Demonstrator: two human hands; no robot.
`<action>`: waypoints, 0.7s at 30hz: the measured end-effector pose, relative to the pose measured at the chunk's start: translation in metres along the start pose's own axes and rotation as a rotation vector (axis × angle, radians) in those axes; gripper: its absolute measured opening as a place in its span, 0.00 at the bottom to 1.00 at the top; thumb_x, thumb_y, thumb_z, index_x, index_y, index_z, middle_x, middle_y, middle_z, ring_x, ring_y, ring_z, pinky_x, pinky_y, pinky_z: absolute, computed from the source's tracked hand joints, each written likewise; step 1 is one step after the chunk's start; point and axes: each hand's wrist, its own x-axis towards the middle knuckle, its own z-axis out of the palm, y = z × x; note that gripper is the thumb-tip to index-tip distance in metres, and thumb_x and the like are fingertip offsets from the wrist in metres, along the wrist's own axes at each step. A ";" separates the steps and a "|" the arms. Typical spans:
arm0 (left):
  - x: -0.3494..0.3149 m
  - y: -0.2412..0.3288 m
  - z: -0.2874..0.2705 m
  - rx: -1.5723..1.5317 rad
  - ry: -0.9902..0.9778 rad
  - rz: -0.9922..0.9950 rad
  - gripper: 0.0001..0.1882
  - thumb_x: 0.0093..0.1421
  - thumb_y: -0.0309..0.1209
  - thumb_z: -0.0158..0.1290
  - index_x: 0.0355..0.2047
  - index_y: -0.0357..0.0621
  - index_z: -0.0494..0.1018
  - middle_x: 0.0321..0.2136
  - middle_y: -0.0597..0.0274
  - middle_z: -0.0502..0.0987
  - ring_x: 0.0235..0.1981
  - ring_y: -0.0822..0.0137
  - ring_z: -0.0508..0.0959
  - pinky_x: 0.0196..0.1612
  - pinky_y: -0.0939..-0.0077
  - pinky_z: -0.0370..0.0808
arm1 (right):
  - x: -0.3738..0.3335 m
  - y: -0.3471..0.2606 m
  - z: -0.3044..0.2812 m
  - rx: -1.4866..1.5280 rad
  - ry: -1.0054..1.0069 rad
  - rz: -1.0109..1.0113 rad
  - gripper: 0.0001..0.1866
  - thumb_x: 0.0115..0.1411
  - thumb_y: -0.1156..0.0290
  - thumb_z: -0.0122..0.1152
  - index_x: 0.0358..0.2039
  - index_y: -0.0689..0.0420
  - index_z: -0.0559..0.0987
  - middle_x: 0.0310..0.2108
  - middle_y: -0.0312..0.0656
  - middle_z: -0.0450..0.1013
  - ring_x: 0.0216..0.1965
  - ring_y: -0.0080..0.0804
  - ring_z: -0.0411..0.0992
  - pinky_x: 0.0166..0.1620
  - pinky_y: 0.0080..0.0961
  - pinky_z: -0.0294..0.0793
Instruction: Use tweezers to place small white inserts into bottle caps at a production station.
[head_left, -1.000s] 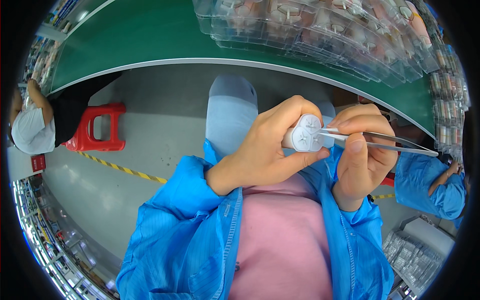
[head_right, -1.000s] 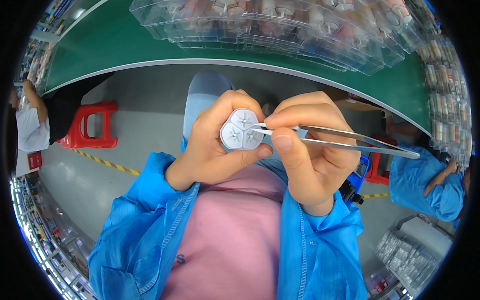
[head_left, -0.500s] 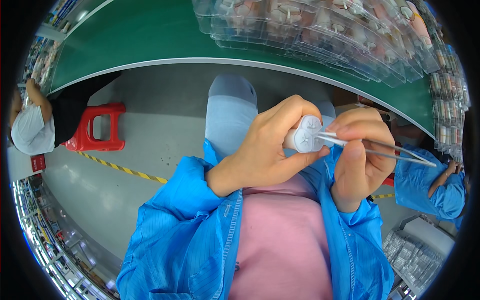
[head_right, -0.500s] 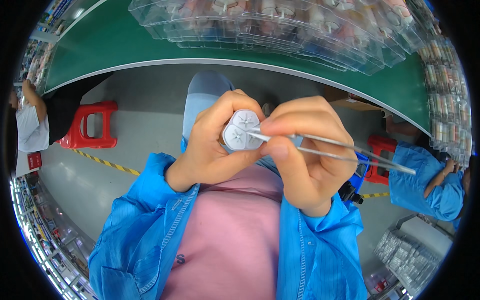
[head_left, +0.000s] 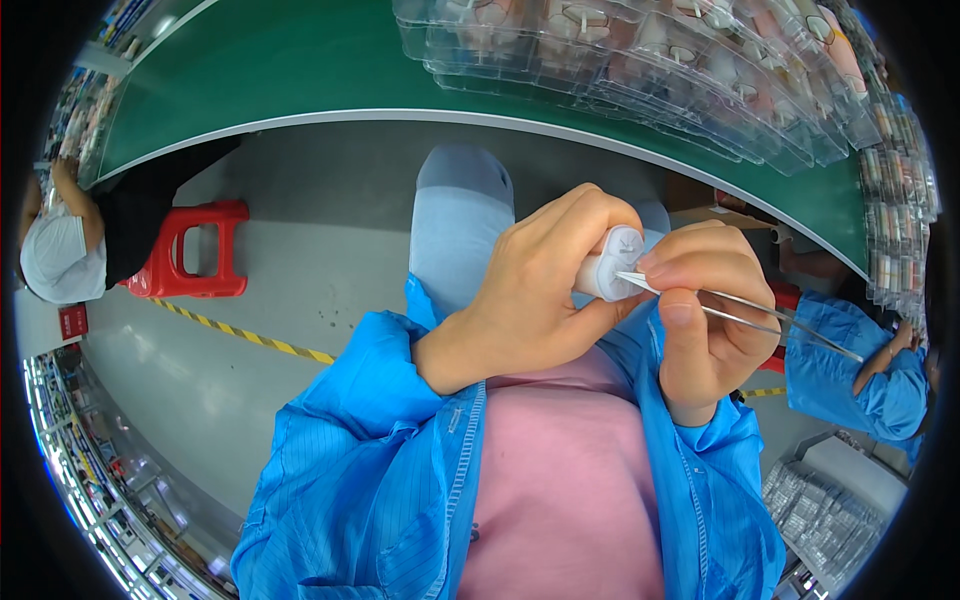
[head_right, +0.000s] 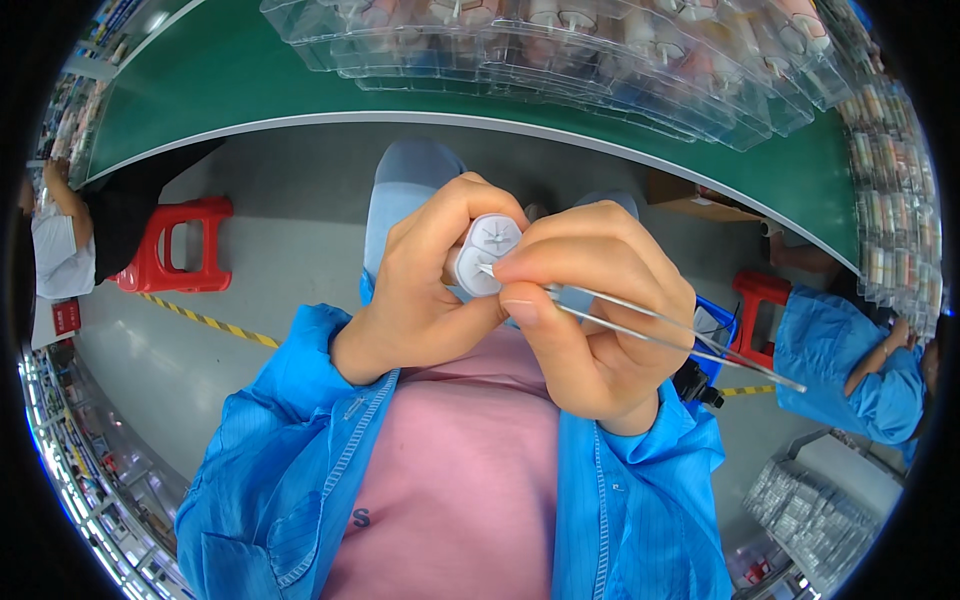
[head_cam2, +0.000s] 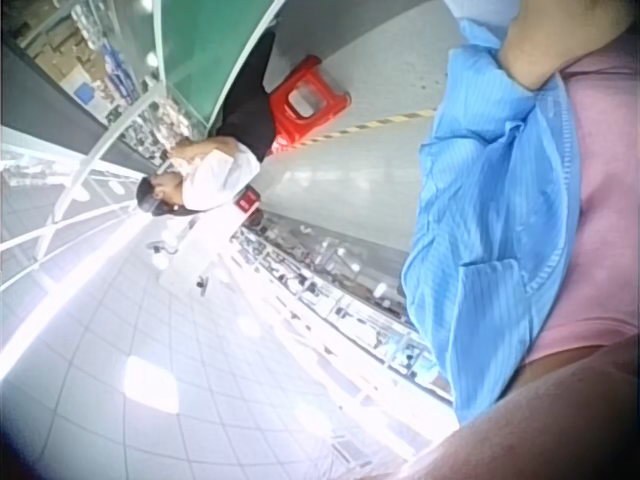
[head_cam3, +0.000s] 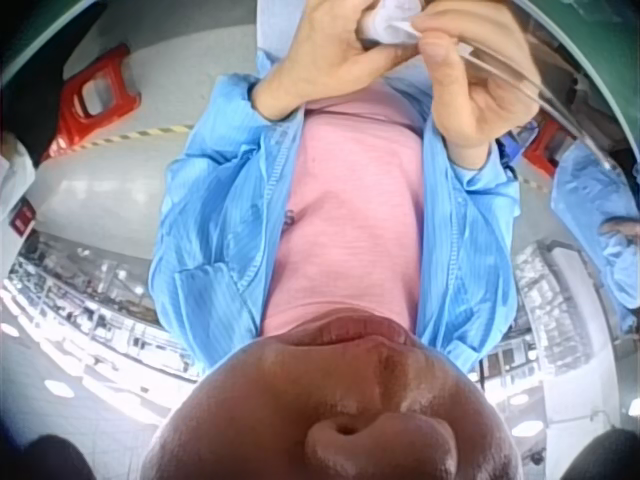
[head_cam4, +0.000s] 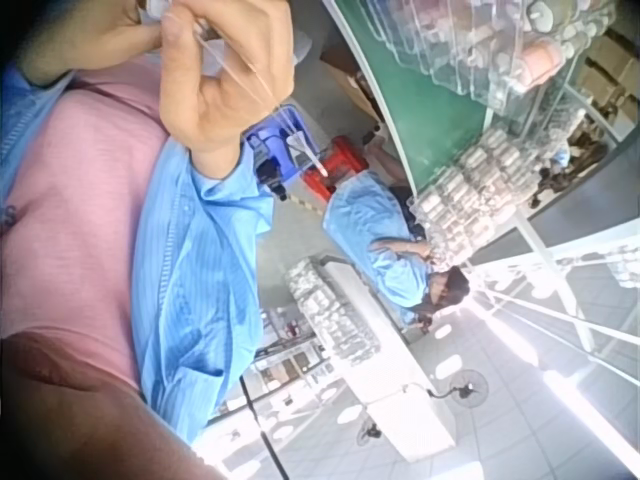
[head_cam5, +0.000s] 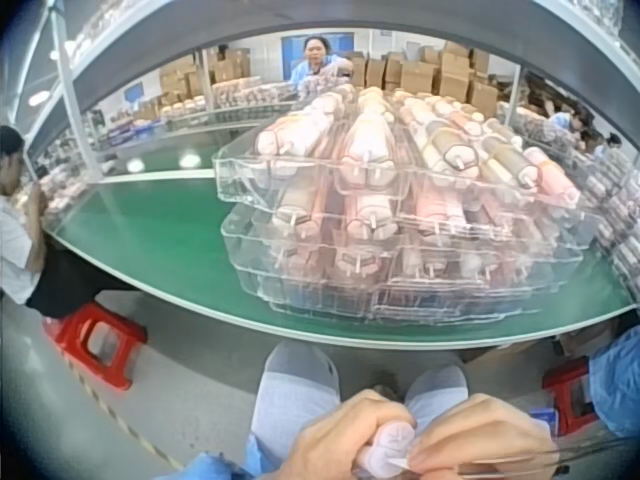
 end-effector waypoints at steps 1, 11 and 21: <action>0.000 0.000 0.000 0.001 0.003 0.001 0.16 0.46 0.20 0.57 0.36 0.36 0.68 0.28 0.59 0.70 0.26 0.70 0.71 0.27 0.79 0.67 | 0.000 -0.001 0.000 -0.022 -0.008 -0.001 0.07 0.47 0.78 0.65 0.28 0.63 0.79 0.26 0.46 0.74 0.25 0.32 0.71 0.28 0.22 0.67; -0.001 0.001 -0.002 0.052 -0.002 0.000 0.15 0.46 0.21 0.57 0.36 0.37 0.69 0.28 0.57 0.70 0.26 0.66 0.72 0.27 0.77 0.67 | 0.004 -0.004 -0.003 -0.103 -0.075 -0.032 0.08 0.44 0.78 0.67 0.27 0.62 0.78 0.26 0.43 0.75 0.26 0.36 0.72 0.28 0.26 0.69; 0.002 -0.005 -0.002 0.266 0.028 0.137 0.15 0.46 0.27 0.59 0.35 0.37 0.69 0.27 0.54 0.71 0.25 0.58 0.72 0.26 0.72 0.68 | 0.010 -0.011 -0.004 -0.194 -0.133 -0.039 0.09 0.44 0.78 0.67 0.28 0.62 0.79 0.25 0.43 0.74 0.25 0.35 0.72 0.27 0.24 0.68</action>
